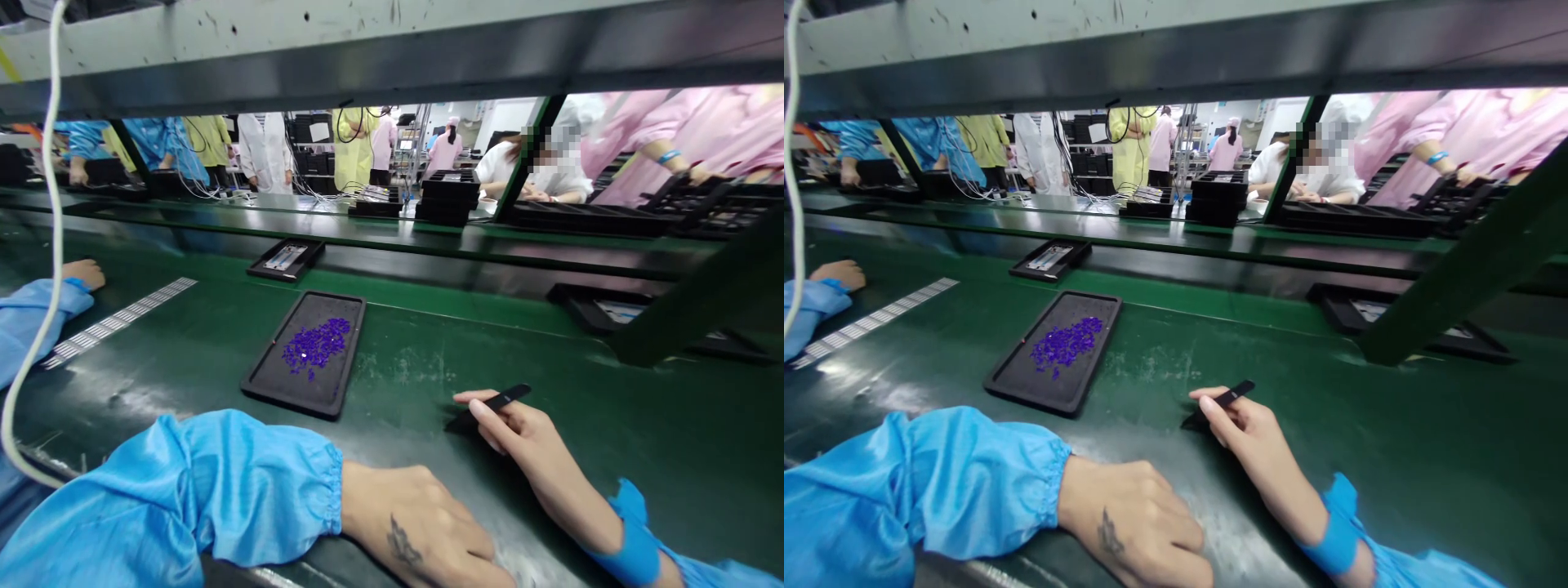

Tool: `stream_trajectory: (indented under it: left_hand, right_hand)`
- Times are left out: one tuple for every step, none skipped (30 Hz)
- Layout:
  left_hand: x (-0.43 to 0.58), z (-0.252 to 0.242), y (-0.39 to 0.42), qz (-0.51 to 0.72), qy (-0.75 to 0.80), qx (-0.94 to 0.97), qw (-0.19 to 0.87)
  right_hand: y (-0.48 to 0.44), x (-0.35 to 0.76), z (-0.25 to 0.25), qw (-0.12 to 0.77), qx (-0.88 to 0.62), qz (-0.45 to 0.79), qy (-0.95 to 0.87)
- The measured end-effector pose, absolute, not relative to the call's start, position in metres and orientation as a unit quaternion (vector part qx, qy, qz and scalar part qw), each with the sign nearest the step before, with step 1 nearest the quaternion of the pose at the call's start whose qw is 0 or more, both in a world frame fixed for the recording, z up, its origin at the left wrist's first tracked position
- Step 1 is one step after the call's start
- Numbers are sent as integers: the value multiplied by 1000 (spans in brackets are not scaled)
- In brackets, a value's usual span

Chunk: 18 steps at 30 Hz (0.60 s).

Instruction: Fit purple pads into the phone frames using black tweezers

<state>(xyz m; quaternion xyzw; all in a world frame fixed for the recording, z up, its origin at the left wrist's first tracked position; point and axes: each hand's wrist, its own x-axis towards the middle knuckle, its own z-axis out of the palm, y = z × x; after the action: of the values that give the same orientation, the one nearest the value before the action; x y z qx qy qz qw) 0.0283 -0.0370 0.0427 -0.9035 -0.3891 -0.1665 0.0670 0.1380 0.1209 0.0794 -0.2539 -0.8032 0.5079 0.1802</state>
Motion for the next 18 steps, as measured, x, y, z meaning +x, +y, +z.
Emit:
stream_trajectory:
  left_hand:
    - [29,42,-37,-167,-389,-904,67]
    - [29,41,-38,-167,-388,-904,68]
    - [29,40,-38,-169,-389,-903,69]
    - [30,39,-39,-172,-392,-901,72]
    - [30,39,-40,-175,-393,-899,74]
    - [30,38,-40,-177,-395,-898,75]
    - [30,38,-41,-177,-395,-899,74]
    - [30,38,-41,-176,-394,-899,73]
    - [30,38,-41,-175,-392,-900,73]
    - [30,37,-41,-176,-391,-900,73]
    - [30,37,-41,-175,-391,-901,74]
    - [30,37,-41,-174,-390,-901,74]
    - [29,37,-41,-172,-390,-902,74]
    - [29,36,-41,-169,-390,-902,73]
    - [29,36,-41,-168,-388,-903,71]
    - [29,36,-41,-170,-386,-904,70]
    - [29,35,-41,-174,-384,-904,69]
    - [29,35,-41,-181,-383,-903,69]
  right_hand:
    - [121,138,78,184,-250,508,-804]
    - [122,138,77,188,-245,509,-803]
    - [123,138,76,193,-241,512,-802]
    - [123,139,75,197,-238,517,-799]
    - [123,139,74,200,-237,523,-794]
    - [123,139,73,202,-237,530,-789]
    - [123,139,72,202,-237,537,-784]
    - [123,139,72,203,-236,543,-780]
    - [123,139,72,204,-232,548,-777]
    - [123,139,71,206,-228,551,-776]
    - [123,138,71,206,-225,553,-775]
    - [123,138,71,206,-224,554,-775]
    - [123,138,71,206,-223,554,-775]
    - [123,138,71,206,-223,555,-775]
    - [123,138,71,206,-222,557,-773]
    - [123,138,71,208,-221,559,-772]
    - [122,138,71,210,-219,561,-770]
    - [122,138,71,210,-217,561,-770]
